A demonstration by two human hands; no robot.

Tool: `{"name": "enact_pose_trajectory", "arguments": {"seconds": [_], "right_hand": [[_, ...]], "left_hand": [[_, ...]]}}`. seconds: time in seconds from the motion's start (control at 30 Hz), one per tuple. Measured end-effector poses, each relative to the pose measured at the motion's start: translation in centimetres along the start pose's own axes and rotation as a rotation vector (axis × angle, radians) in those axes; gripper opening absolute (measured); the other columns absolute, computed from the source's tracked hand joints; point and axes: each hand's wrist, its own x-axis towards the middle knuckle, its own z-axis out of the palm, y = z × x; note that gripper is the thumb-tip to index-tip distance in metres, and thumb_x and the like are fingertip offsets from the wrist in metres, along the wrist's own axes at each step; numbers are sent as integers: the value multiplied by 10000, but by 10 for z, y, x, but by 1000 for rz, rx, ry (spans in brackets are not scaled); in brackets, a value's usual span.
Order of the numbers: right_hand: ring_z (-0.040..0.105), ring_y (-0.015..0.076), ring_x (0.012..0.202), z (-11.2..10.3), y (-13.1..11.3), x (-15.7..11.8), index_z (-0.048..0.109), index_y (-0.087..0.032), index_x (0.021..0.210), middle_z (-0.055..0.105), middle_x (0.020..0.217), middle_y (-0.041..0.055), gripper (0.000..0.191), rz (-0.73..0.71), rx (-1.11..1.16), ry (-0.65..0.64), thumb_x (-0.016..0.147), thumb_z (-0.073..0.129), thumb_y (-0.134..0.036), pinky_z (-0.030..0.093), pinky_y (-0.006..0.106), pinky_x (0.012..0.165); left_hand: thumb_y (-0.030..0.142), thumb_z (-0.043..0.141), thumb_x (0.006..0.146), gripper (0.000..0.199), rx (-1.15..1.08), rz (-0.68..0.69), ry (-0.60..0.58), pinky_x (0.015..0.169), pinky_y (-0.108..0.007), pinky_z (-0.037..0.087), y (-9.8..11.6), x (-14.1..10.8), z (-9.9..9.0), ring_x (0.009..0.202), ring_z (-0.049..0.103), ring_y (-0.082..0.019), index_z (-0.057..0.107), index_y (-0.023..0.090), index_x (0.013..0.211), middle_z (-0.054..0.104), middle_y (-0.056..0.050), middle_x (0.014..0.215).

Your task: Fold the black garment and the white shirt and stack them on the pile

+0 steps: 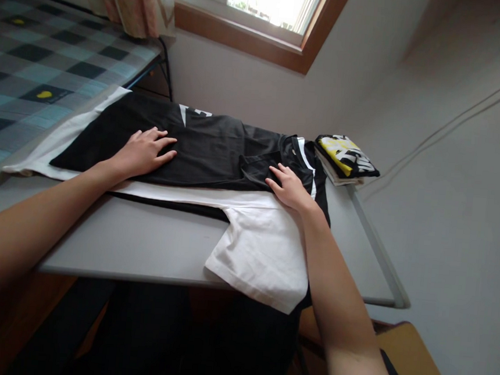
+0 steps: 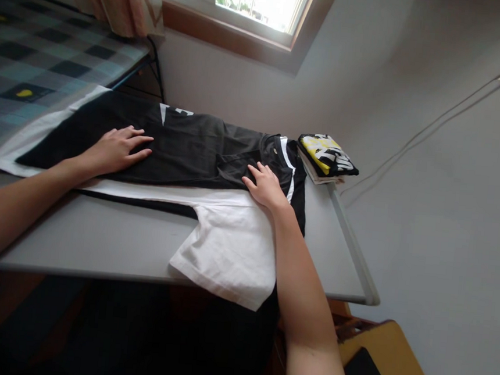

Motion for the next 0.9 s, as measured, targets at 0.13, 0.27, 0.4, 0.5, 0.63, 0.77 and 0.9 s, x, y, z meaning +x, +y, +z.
{"name": "enact_pose_trajectory", "arguments": {"seconds": [0.13,0.27,0.4,0.5,0.63,0.77,0.9], "right_hand": [[300,346,1529,0,-1,0,520,-190,1520,381,1639,124,606,12,-7,-2,995,524,-493,254,522,1252],[305,344,1528,1,-1,1,520,-188,1520,387,1636,119,597,11,-18,2,993,529,-469,261,519,1249],[312,344,1525,2,1,1,528,-205,1514,395,1632,113,589,5,-11,9,992,527,-478,264,536,1246],[313,342,1525,1,1,1,530,-210,1512,401,1630,110,589,7,-16,11,993,530,-488,270,531,1245],[309,338,1527,0,-1,0,532,-199,1510,403,1629,116,588,10,-24,8,995,535,-484,270,506,1249],[313,339,1525,-1,-2,-1,526,-174,1513,391,1632,132,586,13,-32,2,997,534,-452,272,506,1247],[312,331,1527,-1,-2,-1,527,-205,1514,399,1631,110,576,-1,-16,6,997,526,-461,267,519,1248]], "left_hand": [[566,312,1001,635,3,1,-5,1224,-538,214,-1,0,0,1519,291,-342,501,234,1508,417,-101,1603],[550,318,1003,626,11,3,-6,1221,-535,224,1,-1,-1,1516,295,-342,502,228,1507,417,-102,1604],[556,324,1003,618,11,1,-3,1219,-525,227,1,-1,-1,1517,294,-333,499,248,1508,426,-89,1599],[559,329,999,618,6,1,0,1219,-530,224,0,-1,0,1518,291,-335,500,254,1509,430,-86,1596],[556,337,999,611,7,2,3,1219,-529,226,0,0,0,1516,296,-335,504,259,1506,434,-84,1593],[559,322,1003,619,15,2,-1,1222,-524,225,1,-1,-1,1521,290,-329,499,249,1508,422,-85,1602],[557,316,1003,633,14,3,-8,1221,-532,227,1,-1,-2,1519,290,-340,497,225,1511,415,-105,1607]]}}
